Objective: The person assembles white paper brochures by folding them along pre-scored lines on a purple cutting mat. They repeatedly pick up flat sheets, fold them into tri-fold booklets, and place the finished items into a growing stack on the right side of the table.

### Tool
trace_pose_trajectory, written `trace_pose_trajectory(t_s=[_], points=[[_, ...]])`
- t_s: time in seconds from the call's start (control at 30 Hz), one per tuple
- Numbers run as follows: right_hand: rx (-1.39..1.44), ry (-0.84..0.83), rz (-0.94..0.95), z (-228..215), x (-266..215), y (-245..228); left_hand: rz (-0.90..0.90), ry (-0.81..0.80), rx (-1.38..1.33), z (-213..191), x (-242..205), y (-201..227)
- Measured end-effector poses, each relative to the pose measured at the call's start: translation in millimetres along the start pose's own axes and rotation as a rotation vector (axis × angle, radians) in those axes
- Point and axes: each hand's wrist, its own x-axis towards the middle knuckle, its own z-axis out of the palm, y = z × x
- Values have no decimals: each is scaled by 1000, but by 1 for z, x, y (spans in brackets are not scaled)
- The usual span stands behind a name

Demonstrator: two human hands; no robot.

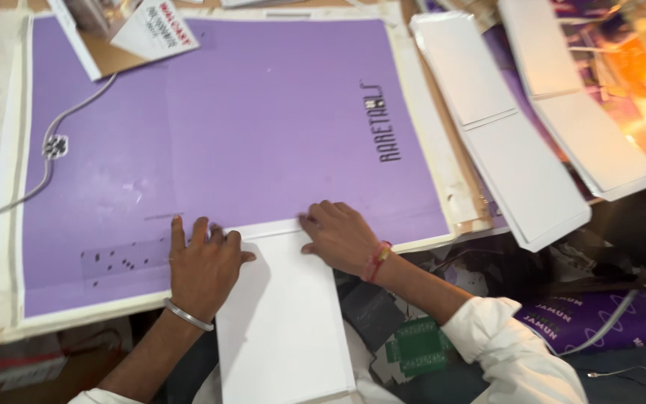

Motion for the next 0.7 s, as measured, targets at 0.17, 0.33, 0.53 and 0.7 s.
trace_pose_trajectory(t_s=[0.17, 0.33, 0.53, 0.7], points=[[2, 59, -27, -3, 12, 0, 189, 236, -229, 6, 25, 14], [-69, 114, -12, 12, -4, -10, 174, 308, -238, 45, 6, 37], [-82, 211, -59, 22, -20, -15, 160, 138, -243, 54, -5, 41], [283, 186, 56, 31, -32, -21, 164, 301, -578, 92, 9, 12]])
